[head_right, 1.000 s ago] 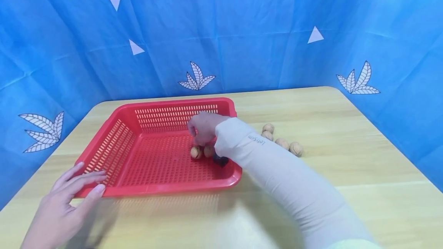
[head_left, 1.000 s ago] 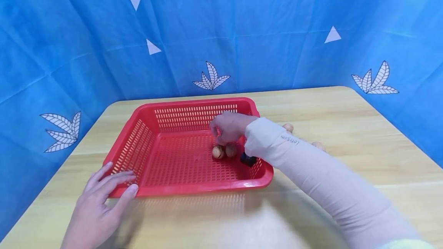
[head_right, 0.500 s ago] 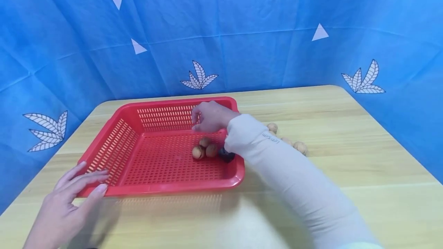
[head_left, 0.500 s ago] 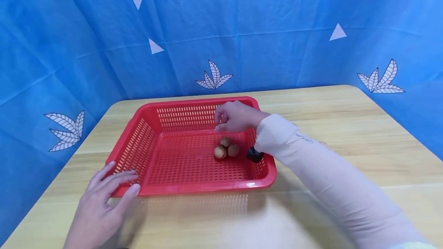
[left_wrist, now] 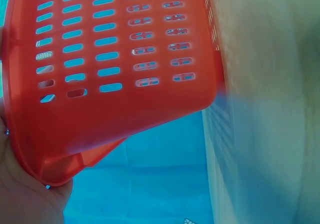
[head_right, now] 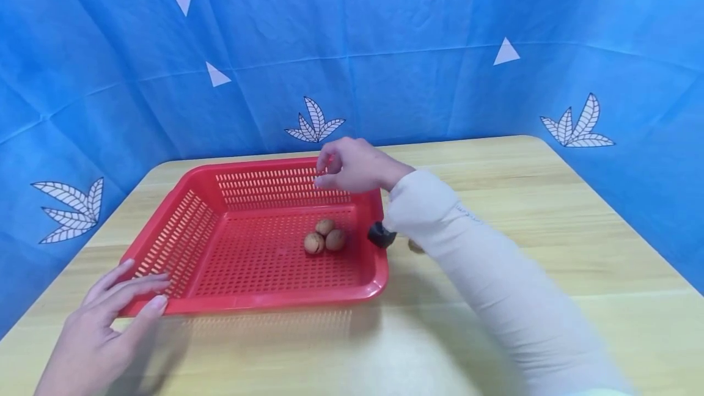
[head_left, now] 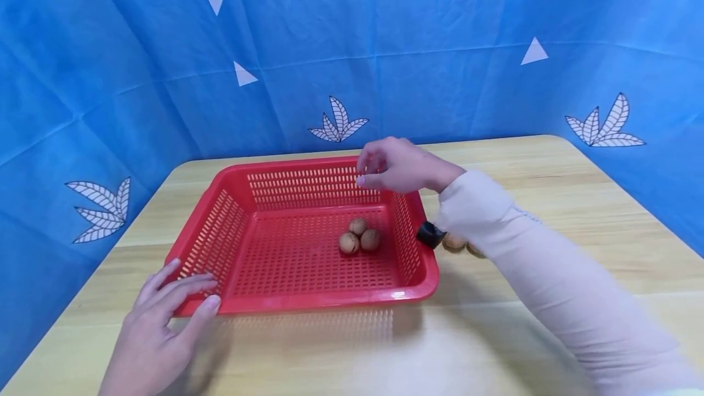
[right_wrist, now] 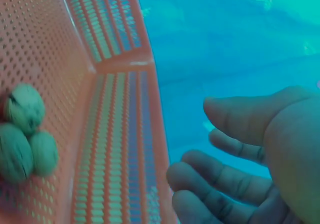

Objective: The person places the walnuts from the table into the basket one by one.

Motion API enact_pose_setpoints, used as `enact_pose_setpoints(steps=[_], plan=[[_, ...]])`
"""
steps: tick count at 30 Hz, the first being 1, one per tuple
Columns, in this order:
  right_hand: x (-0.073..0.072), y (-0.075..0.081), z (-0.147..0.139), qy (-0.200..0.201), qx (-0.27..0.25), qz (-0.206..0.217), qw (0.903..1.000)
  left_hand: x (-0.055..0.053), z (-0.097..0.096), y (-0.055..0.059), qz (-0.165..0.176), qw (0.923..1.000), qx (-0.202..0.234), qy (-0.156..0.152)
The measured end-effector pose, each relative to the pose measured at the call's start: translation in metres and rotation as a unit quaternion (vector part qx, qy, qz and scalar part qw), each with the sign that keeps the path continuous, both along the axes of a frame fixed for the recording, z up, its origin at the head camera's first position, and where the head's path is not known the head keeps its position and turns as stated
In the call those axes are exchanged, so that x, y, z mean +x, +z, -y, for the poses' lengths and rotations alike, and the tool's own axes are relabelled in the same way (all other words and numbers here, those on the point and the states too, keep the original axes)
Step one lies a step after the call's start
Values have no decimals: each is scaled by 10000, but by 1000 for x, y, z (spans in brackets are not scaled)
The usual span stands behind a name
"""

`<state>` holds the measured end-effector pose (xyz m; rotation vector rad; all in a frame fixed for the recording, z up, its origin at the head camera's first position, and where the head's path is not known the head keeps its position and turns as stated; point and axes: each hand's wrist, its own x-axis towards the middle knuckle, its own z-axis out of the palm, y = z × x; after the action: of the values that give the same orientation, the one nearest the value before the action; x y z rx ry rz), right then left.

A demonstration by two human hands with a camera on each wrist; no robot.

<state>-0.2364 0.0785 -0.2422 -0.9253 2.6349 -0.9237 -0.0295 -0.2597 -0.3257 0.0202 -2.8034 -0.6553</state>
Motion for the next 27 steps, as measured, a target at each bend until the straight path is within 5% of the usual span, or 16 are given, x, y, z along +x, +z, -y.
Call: enact_pose_setpoints(steps=[10,20,27], plan=[[-3,-3,-61,-835,-808,-82,9932,2,3,1,-22,10000,60,6],[-13,-31,-107,-1384,-154,-168,9901,0,2,2,0,10000,18,-14],[-24,-56,-129,-1578,840,-38,9839,-1,1,1,-113,9999,79,-75]])
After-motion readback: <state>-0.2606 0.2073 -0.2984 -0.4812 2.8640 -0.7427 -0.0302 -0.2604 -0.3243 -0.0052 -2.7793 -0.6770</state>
